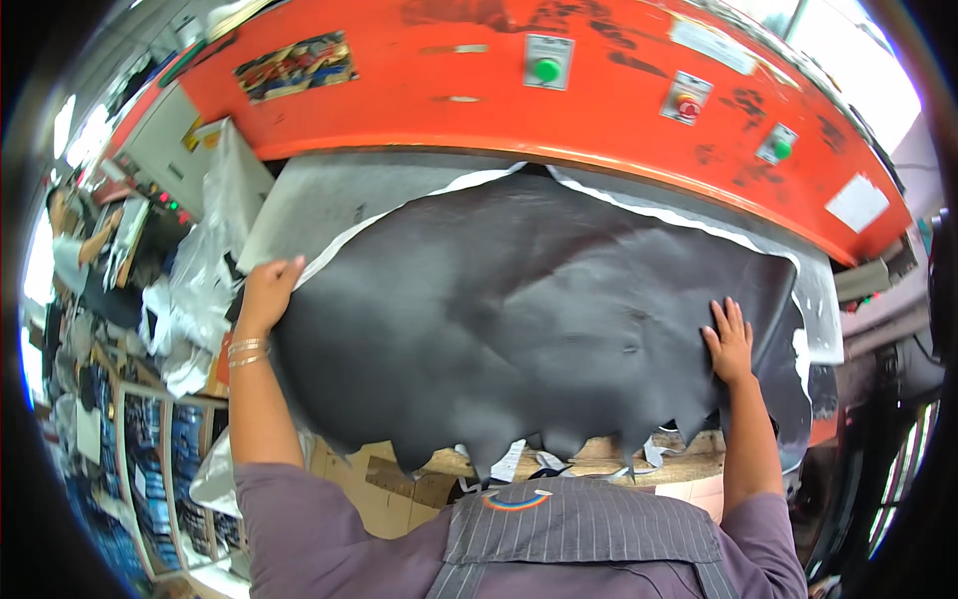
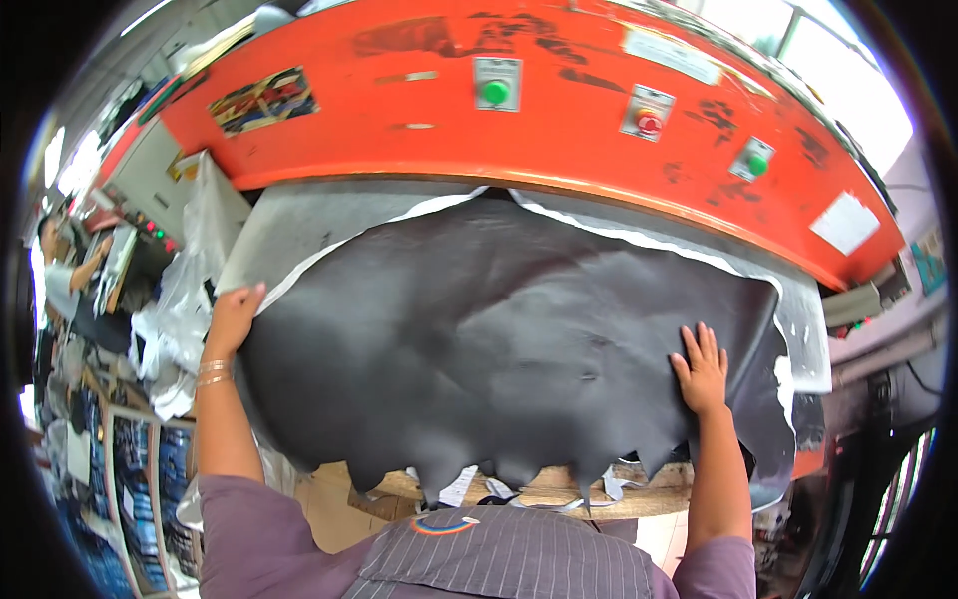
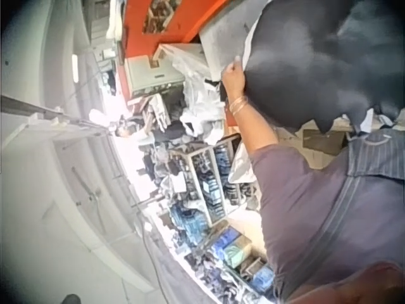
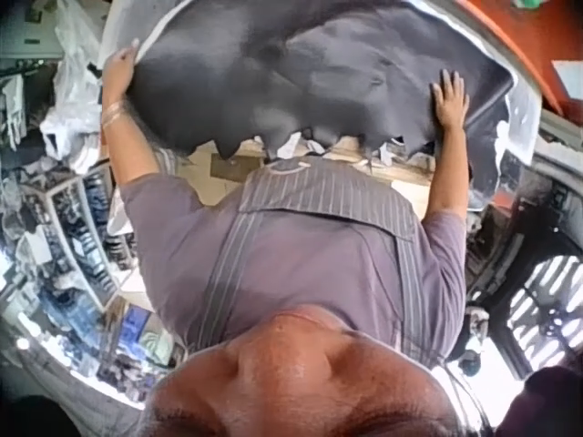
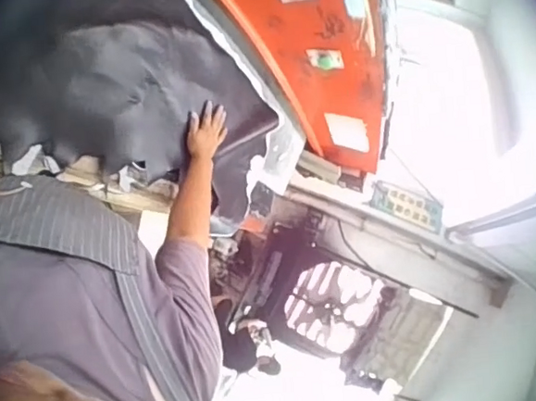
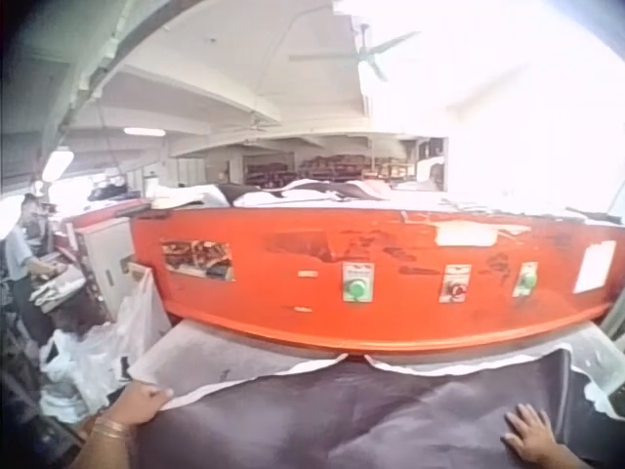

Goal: Using a hydraulic press machine and metal dies to cut shoe components from leather sheets.

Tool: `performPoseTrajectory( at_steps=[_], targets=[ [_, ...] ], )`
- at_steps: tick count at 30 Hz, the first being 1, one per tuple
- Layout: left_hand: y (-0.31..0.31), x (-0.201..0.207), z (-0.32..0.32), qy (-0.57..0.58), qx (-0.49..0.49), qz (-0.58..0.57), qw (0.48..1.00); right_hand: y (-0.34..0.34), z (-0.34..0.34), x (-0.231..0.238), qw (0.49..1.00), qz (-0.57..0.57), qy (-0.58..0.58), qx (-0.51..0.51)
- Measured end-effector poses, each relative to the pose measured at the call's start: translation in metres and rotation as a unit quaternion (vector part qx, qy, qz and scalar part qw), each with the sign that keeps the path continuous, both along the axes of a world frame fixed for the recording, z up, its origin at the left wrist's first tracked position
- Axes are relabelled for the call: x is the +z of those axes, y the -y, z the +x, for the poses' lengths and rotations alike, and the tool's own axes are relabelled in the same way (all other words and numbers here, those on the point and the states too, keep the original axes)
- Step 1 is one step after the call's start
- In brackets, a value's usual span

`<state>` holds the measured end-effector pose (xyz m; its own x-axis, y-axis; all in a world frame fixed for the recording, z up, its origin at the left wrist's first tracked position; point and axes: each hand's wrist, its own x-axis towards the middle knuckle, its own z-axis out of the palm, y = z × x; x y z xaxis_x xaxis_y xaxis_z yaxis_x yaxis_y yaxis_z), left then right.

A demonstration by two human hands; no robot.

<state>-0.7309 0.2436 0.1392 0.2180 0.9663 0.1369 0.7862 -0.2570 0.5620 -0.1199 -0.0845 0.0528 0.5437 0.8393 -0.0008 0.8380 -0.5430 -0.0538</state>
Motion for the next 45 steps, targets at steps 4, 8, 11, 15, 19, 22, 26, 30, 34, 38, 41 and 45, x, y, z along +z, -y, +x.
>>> performPoseTrajectory(
  at_steps=[4, 8, 11, 15, 19, 22, 26, 30, 34, 38, 41, 45],
  targets=[
    [0.001, 0.021, -0.007, 0.101, -0.014, -0.094, 0.99, 0.003, -0.007, 0.004, 1.0, -0.005, -0.001, -0.003],
    [0.009, 0.037, 0.018, 0.113, -0.013, -0.145, 0.983, 0.011, 0.002, 0.015, 1.0, -0.01, -0.008, -0.009],
    [-0.008, 0.013, 0.002, -0.02, -0.05, -0.153, 0.987, 0.017, 0.032, 0.021, 0.996, -0.07, 0.013, -0.054],
    [-0.02, -0.014, 0.032, -0.177, -0.056, -0.21, 0.96, 0.051, 0.106, 0.031, 0.965, -0.124, 0.017, -0.229],
    [-0.04, -0.08, 0.017, -0.113, 0.008, 0.012, 0.993, 0.075, 0.191, 0.0, 0.911, 0.082, -0.126, -0.384],
    [-0.077, -0.072, 0.081, -0.005, -0.02, 0.003, 1.0, 0.131, 0.235, -0.017, 0.906, 0.075, -0.125, -0.398],
    [-0.133, -0.056, -0.018, -0.08, 0.1, 0.072, 0.989, 0.068, 0.206, -0.017, 0.914, 0.082, -0.189, -0.35],
    [-0.126, -0.068, -0.059, -0.238, 0.189, 0.061, 0.951, 0.046, 0.184, -0.005, 0.91, 0.035, -0.173, -0.375],
    [-0.114, -0.07, -0.066, -0.198, 0.183, 0.089, 0.959, 0.018, 0.143, 0.035, 0.93, -0.009, -0.19, -0.313],
    [-0.123, -0.065, -0.052, -0.196, 0.19, 0.041, 0.961, 0.017, 0.143, 0.029, 0.94, -0.033, -0.197, -0.276],
    [-0.122, -0.06, -0.061, -0.193, 0.172, 0.026, 0.966, 0.009, 0.15, 0.018, 0.95, -0.03, -0.221, -0.217],
    [-0.119, -0.07, -0.059, -0.207, 0.214, 0.13, 0.946, -0.007, 0.169, 0.005, 0.969, 0.005, -0.16, -0.188]
  ],
)
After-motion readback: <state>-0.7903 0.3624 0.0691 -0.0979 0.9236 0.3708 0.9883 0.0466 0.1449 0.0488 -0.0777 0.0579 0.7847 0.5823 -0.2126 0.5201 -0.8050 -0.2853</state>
